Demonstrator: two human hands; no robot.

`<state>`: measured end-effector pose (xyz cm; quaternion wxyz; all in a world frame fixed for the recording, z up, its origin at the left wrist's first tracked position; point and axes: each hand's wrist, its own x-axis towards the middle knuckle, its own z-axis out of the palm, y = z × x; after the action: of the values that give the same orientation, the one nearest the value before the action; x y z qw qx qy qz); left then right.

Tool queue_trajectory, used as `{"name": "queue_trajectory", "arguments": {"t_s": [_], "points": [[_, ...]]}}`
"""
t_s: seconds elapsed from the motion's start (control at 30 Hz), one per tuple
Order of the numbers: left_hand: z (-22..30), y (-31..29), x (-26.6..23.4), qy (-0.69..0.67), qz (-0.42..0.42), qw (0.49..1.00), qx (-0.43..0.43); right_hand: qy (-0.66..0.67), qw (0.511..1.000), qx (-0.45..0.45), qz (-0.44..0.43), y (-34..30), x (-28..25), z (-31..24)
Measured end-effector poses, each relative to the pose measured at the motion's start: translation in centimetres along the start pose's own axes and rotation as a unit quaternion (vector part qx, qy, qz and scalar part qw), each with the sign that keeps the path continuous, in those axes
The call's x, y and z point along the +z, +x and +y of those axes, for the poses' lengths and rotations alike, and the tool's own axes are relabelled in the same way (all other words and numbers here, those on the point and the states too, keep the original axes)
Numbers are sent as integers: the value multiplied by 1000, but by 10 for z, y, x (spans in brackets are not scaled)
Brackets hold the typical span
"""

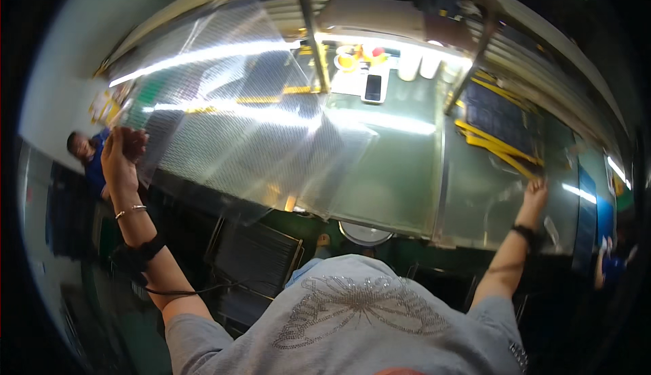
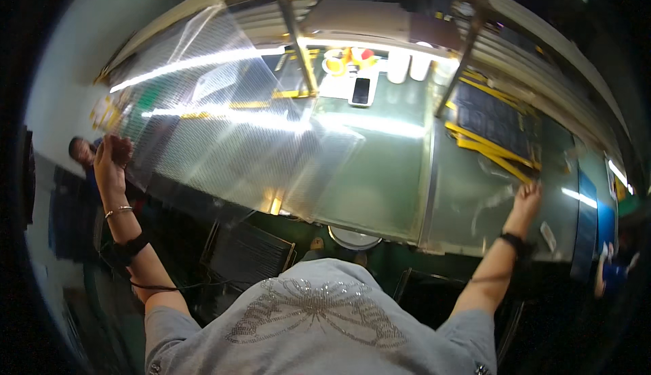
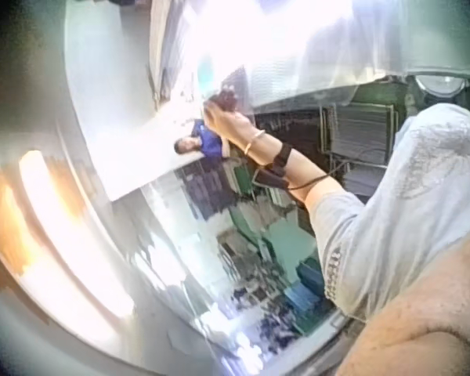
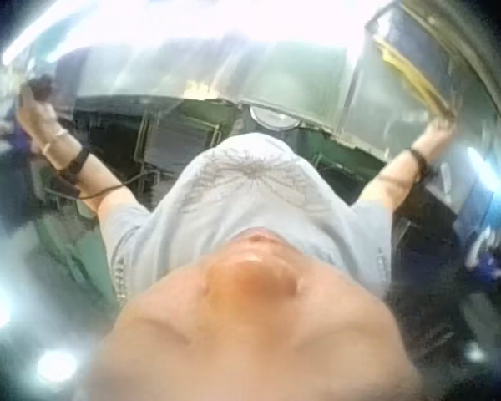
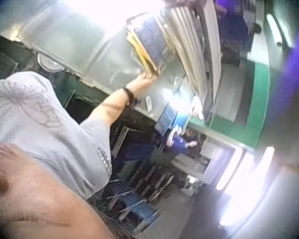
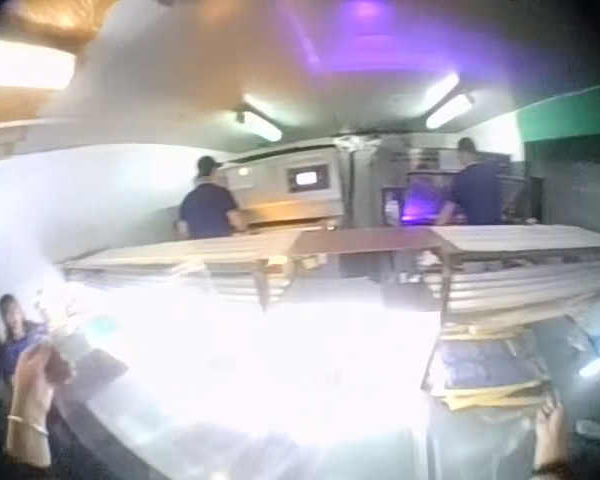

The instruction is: Checking patterned sheets and organizing them into metal storage racks in a factory assembly area.

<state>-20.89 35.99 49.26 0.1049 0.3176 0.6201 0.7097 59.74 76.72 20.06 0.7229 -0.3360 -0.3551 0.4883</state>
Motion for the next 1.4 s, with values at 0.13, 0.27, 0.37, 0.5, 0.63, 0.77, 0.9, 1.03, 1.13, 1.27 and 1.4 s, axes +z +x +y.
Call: {"name": "queue_trajectory", "arguments": {"t_s": [0.13,0.27,0.37,0.5,0.63,0.77,0.9,1.03,1.13,1.27,1.4], "points": [[-41,-6,-84,-211,46,971,-100,39,982,120,143,-82,152,-17],[-169,11,-116,-276,212,911,-220,1,976,209,-62,-121,177,-2],[-265,21,-110,-253,218,910,-246,-22,956,272,-109,-155,215,-1],[-370,43,-92,-168,241,908,-297,-92,940,297,-143,-217,287,4],[-423,55,-69,-162,249,889,-349,-120,875,398,-250,-272,350,34],[-422,65,-53,69,220,896,-381,-128,813,485,-296,-325,407,78],[-374,18,-35,260,249,926,-114,-93,769,516,-366,-370,468,129],[-283,-124,1,-182,19,876,-446,18,710,601,-368,-419,522,176],[-272,-192,20,-627,-38,605,-490,-83,657,548,-511,-463,530,204],[-290,-221,12,-609,196,610,-468,-269,410,-164,-856,-518,510,238],[-343,-241,-30,-426,266,709,-496,-307,358,-181,-863,-520,517,239]]}}
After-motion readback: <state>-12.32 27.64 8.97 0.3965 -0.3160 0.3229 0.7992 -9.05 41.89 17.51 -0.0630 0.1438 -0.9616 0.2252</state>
